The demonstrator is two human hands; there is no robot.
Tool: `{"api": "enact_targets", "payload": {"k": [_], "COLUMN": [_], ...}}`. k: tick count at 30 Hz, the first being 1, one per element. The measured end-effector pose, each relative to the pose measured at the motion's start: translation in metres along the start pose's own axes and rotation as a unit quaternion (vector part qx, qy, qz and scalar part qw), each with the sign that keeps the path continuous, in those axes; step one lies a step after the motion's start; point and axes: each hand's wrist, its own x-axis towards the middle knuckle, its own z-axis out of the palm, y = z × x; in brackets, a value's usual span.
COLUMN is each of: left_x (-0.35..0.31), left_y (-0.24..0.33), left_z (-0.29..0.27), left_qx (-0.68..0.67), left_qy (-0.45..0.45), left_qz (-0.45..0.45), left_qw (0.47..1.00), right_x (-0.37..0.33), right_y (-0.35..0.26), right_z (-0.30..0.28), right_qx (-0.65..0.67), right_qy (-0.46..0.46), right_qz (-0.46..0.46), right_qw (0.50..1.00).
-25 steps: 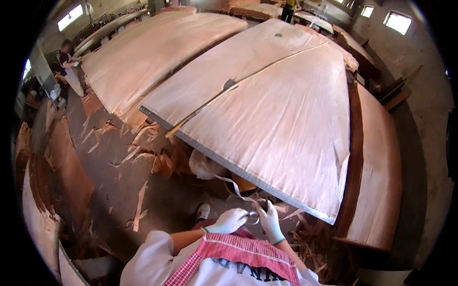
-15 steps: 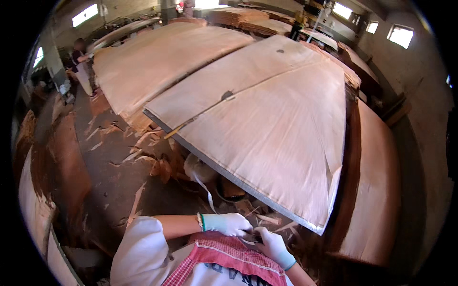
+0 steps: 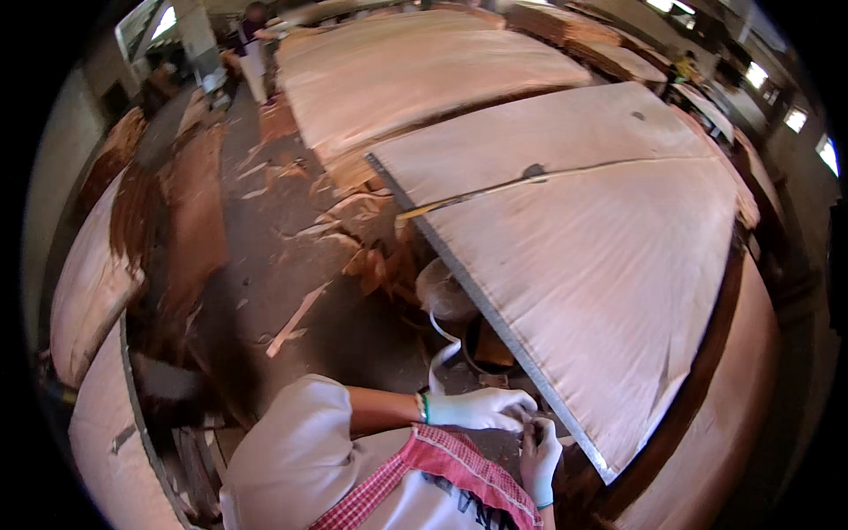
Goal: The person applies thin wood veneer sheets to a large curved panel, smoothing them by hand and using a utility knife to trim excess edges. They also apply small strips of tape to secure the veneer in place.
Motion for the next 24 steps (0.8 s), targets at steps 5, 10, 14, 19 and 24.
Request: {"api": "enact_targets", "payload": {"k": [5,10,14,19,24], "left_x": [0.003,0.014,0.032,0.067,0.106], "left_y": [0.0,-0.067,-0.151,-0.223,-0.271], "left_z": [-0.018,-0.069,-0.112,-0.131,-0.152], "left_qx": [0.192,0.232,0.032,0.033,0.332], "left_qy": [0.093,0.201,0.263,0.294,0.282], "left_qz": [-0.014,-0.135,-0.235,-0.284,-0.179], "left_qw": [0.977,0.942,0.935,0.912,0.882], "right_x": [0.015,-0.014,-0.078,-0.068,-0.024], "right_y": [-0.006,0.082,0.212,0.216,0.207], "right_z": [0.032,0.035,-0.029,-0.054,0.06], "right_qx": [0.087,0.09,-0.282,-0.298,-0.103], "right_qy": [-0.009,-0.041,-0.066,0.061,0.235], "right_qz": [0.043,0.144,0.254,0.405,0.323], "right_qw": [0.995,0.985,0.923,0.862,0.911]}}
